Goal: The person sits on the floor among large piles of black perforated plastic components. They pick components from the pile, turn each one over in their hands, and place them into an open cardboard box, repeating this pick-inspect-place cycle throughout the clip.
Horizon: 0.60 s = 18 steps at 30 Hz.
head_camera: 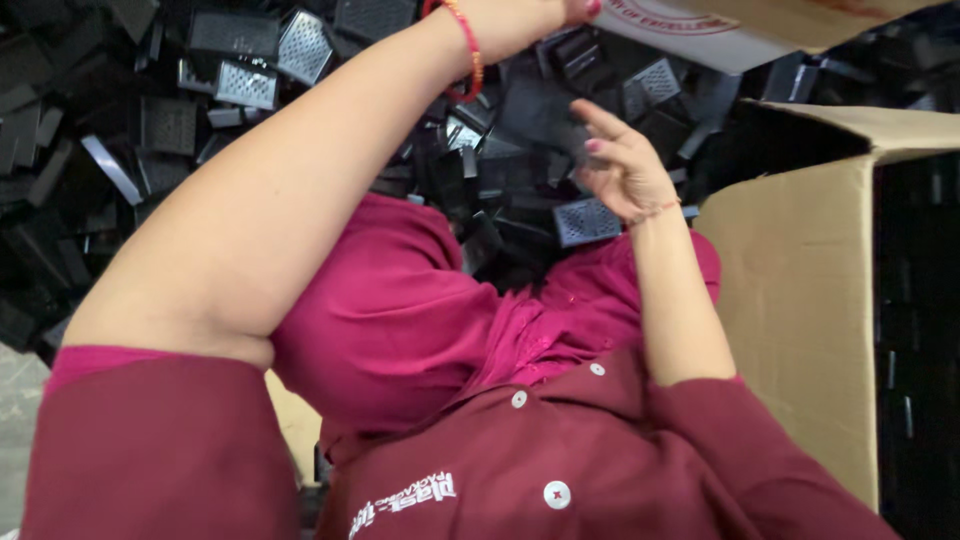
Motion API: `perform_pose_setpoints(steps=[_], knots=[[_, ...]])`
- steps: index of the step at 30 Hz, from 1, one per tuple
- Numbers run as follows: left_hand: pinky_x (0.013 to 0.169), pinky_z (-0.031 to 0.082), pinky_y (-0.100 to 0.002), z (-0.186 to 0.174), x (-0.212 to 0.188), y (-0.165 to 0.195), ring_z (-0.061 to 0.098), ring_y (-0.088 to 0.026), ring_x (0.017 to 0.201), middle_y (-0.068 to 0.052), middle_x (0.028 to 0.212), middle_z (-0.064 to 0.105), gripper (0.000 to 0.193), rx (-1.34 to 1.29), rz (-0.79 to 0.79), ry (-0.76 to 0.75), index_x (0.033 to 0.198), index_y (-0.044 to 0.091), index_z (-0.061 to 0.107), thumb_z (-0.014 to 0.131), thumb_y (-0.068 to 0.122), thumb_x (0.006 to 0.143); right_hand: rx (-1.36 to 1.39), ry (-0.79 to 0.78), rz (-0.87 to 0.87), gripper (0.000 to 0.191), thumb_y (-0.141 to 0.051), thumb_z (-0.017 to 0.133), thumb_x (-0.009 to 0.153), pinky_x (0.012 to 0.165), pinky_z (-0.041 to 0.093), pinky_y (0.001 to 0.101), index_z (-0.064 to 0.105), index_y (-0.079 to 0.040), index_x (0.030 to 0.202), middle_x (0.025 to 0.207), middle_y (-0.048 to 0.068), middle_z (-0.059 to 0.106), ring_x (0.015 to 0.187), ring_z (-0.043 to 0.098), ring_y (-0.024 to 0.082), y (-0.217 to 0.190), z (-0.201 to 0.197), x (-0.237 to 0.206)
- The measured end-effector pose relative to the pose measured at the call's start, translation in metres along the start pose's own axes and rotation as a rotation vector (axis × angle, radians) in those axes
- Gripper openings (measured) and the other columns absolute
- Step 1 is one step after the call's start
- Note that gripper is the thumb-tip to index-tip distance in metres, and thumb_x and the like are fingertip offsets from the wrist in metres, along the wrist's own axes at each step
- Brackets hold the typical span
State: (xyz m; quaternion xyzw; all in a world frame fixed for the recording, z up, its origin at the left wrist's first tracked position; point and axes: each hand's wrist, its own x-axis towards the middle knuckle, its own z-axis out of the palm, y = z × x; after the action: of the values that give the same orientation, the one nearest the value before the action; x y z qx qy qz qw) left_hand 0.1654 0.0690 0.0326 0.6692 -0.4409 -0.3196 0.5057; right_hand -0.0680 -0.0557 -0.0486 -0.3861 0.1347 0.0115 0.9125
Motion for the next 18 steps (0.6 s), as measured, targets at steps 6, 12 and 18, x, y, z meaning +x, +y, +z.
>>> perform_pose_setpoints(steps=[6, 12, 18], knots=[[0.103, 0.046, -0.026, 0.009, -0.036, 0.046, 0.058, -0.012, 0.119, -0.001, 0.126, 0.061, 0.088, -0.233, 0.395, -0.152, 0.136, 0.003, 0.039, 0.096, 0.028, 0.073, 0.746, -0.142, -0.111, 0.024, -0.007, 0.069, 0.100, 0.097, 0.058, 0.0289, 0.065, 0.000, 0.123, 0.115, 0.010, 0.069, 0.105, 0.068, 0.019, 0.009, -0.015, -0.023], [0.110, 0.059, -0.034, 0.009, -0.021, 0.057, 0.072, -0.018, 0.118, -0.009, 0.128, 0.072, 0.067, -0.469, 0.288, -0.224, 0.141, -0.002, 0.060, 0.094, 0.011, 0.086, 0.804, -0.069, -0.174, 0.037, -0.006, 0.067, 0.095, 0.092, 0.060, 0.0260, 0.061, 0.004, 0.130, 0.127, 0.018, 0.066, 0.113, 0.069, 0.021, -0.016, 0.031, -0.047], [0.104, 0.061, -0.040, -0.019, -0.048, 0.079, 0.072, -0.021, 0.120, -0.008, 0.133, 0.070, 0.076, -0.865, 0.200, -0.283, 0.142, 0.002, 0.055, 0.093, 0.033, 0.085, 0.153, 0.135, -0.688, 0.050, -0.001, 0.064, 0.102, 0.093, 0.060, 0.0321, 0.046, -0.008, 0.149, 0.137, 0.013, 0.062, 0.113, 0.068, 0.018, -0.070, 0.086, -0.088]])
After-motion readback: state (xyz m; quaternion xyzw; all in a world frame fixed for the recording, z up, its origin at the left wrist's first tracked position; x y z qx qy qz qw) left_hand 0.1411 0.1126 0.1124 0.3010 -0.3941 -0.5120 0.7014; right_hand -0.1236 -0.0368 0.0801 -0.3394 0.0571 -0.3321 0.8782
